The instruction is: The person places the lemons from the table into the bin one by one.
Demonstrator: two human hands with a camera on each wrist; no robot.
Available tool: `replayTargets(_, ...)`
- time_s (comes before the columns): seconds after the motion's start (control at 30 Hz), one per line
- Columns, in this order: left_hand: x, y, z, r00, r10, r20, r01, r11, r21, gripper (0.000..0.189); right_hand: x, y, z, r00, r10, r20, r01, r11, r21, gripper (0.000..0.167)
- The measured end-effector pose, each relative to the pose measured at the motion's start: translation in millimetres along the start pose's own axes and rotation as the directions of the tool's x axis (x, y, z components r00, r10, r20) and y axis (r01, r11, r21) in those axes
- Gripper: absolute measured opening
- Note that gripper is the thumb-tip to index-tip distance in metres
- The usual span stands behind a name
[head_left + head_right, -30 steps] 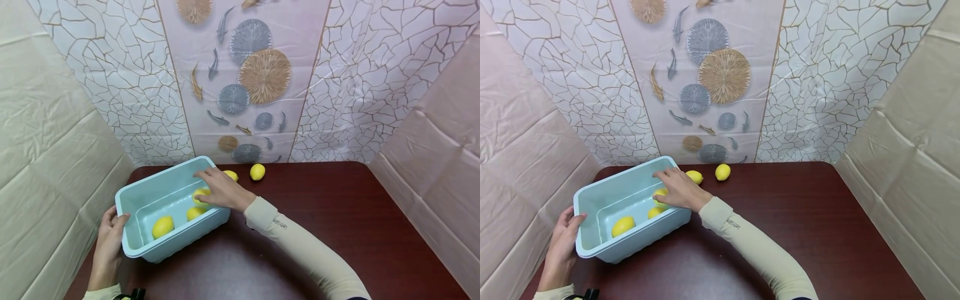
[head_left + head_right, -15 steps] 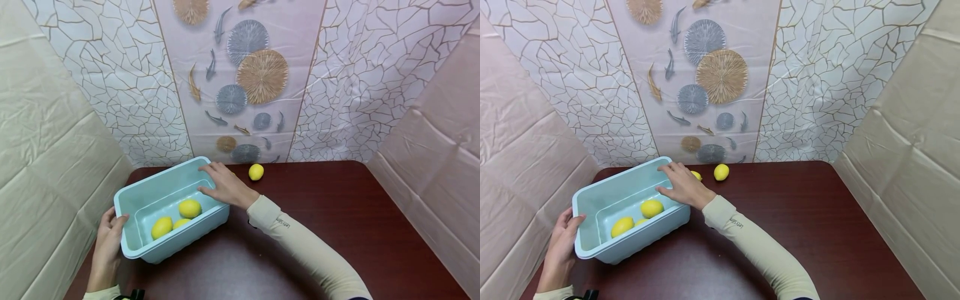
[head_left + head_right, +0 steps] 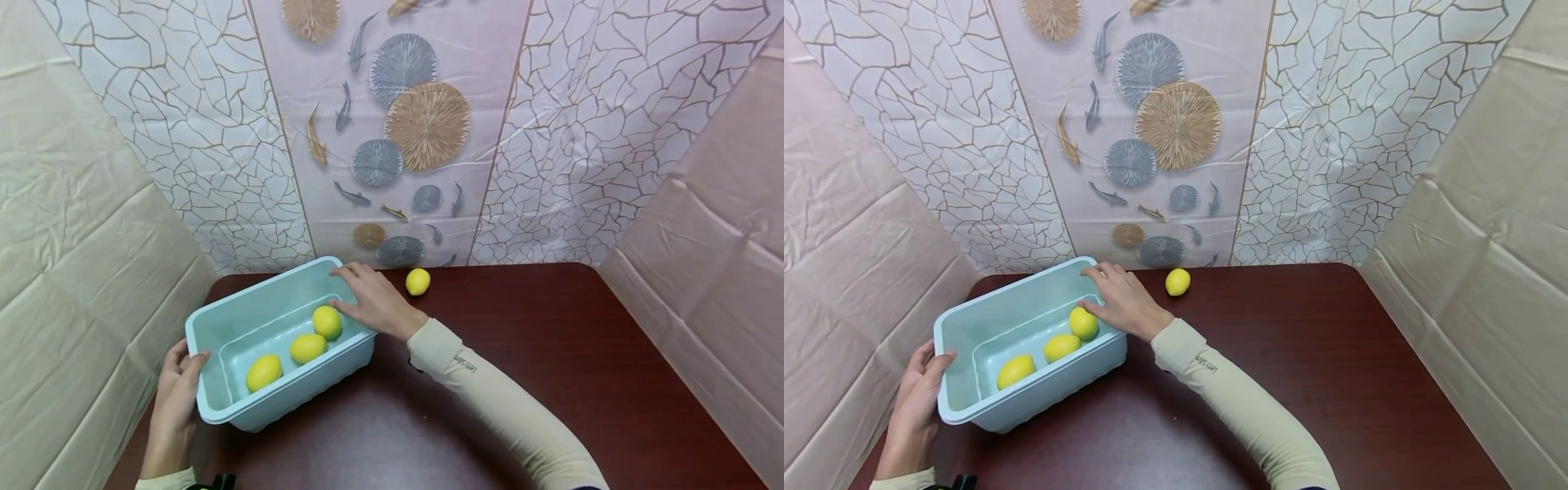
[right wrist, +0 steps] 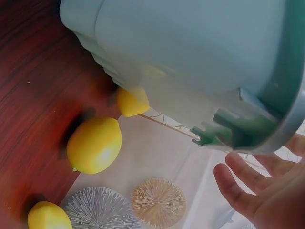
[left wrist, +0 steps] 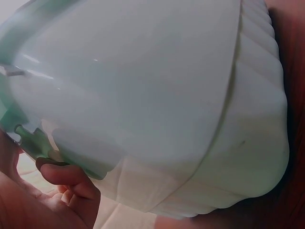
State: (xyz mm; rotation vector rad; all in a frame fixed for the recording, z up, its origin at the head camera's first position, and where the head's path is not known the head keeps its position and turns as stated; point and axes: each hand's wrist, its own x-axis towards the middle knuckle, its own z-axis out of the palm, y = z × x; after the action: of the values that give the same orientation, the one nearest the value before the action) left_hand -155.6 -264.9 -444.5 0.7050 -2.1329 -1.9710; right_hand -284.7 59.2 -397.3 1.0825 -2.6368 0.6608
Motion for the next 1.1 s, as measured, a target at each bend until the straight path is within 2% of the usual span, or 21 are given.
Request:
replayTargets(0.33, 0.3, -1.2, -1.0, 1.0, -0.01, 0.004, 0.01, 1.0, -0.001, 0.07, 0.8, 16, 0, 0.999, 0.012, -0.034, -0.011, 1.0, 0.011, 0.046)
replayTargets(0.5, -0.2, -1.8, -1.7, 1.0, -0.01, 0.006, 0.01, 1.0, -0.004, 0.07, 0.7, 27, 0, 0.997, 0.062, -0.049, -0.058, 0.996, 0.073, 0.044)
replayTargets(0.63, -0.1, -1.3, 0.0, 1.0, -0.001, 0.014, 0.001, 1.0, -0.006, 0.069, -0.8, 40, 1, 0.992, 0.114, -0.047, -0.11, 0.991, 0.081, 0.044)
replayTargets(0.87, -0.5, -1.9, 2.8, 1.0, -0.004, 0.013, 0.004, 1.0, -0.007, 0.068, -3.8, 64, 5, 0.975, 0.22, -0.031, -0.218, 0.975, 0.04, 0.048)
replayTargets(1.1, 1.0, -1.7, -0.1, 1.0, -0.011, -0.001, 0.011, 1.0, -0.015, 0.069, -2.4, 86, 10, 0.963, 0.268, -0.033, -0.268, 0.963, 0.006, 0.053)
